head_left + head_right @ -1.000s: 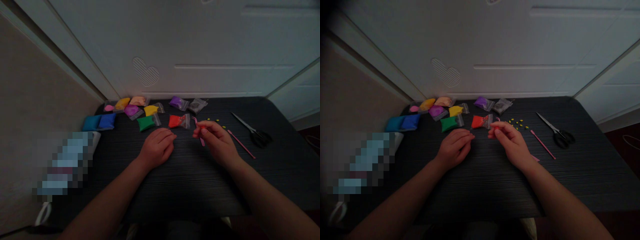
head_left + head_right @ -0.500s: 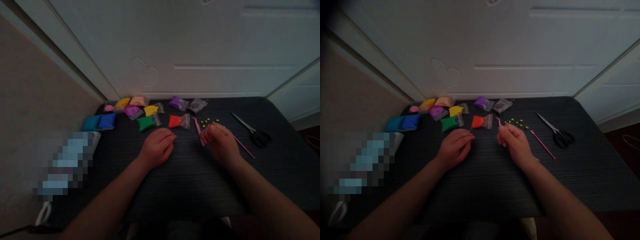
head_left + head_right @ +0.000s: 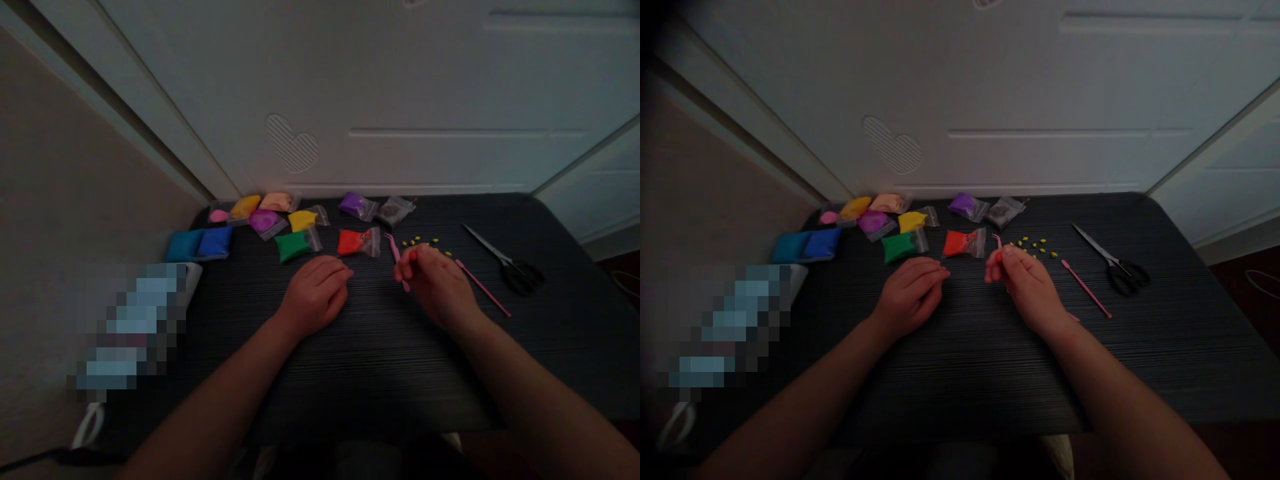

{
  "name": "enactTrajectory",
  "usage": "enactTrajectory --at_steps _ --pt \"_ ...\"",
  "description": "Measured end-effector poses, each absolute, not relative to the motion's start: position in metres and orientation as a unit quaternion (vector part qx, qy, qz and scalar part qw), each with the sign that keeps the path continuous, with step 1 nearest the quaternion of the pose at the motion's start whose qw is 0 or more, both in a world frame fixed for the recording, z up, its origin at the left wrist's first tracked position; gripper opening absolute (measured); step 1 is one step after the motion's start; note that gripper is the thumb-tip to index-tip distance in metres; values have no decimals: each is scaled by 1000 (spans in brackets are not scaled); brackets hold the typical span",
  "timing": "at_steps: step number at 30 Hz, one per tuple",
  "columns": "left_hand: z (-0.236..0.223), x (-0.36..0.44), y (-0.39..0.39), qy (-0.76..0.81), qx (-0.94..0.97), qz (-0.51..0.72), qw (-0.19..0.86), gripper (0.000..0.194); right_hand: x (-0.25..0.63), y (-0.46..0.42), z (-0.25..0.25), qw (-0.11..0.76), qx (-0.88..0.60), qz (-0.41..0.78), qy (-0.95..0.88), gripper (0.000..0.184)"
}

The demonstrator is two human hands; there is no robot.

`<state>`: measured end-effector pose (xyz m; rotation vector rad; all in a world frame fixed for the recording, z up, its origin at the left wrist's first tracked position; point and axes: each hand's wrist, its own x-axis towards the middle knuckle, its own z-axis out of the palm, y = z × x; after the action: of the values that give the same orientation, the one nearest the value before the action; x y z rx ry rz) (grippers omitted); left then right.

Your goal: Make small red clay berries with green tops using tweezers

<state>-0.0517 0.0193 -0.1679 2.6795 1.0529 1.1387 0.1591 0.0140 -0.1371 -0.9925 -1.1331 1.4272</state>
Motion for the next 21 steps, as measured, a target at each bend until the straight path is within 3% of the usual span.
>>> enactTrajectory --at_steps 4,8,11,14,18,21 --pt "-168 -51 19 339 866 368 26 26 162 15 -141 513 -425 551 -503 37" --pt "-168 -51 19 339 867 363 27 25 162 13 -143 499 -423 569 -498 12" --pt "-168 -52 19 342 869 358 28 25 161 12 -142 499 -418 585 -483 22" --pt "-168 -52 19 342 866 363 28 25 159 13 -139 506 -414 599 -462 15" --pt "-168 -52 19 339 866 368 22 25 159 15 -136 511 -395 625 -438 36" --pt "-168 -52 19 336 867 368 20 25 160 14 -135 507 -399 618 -449 42"
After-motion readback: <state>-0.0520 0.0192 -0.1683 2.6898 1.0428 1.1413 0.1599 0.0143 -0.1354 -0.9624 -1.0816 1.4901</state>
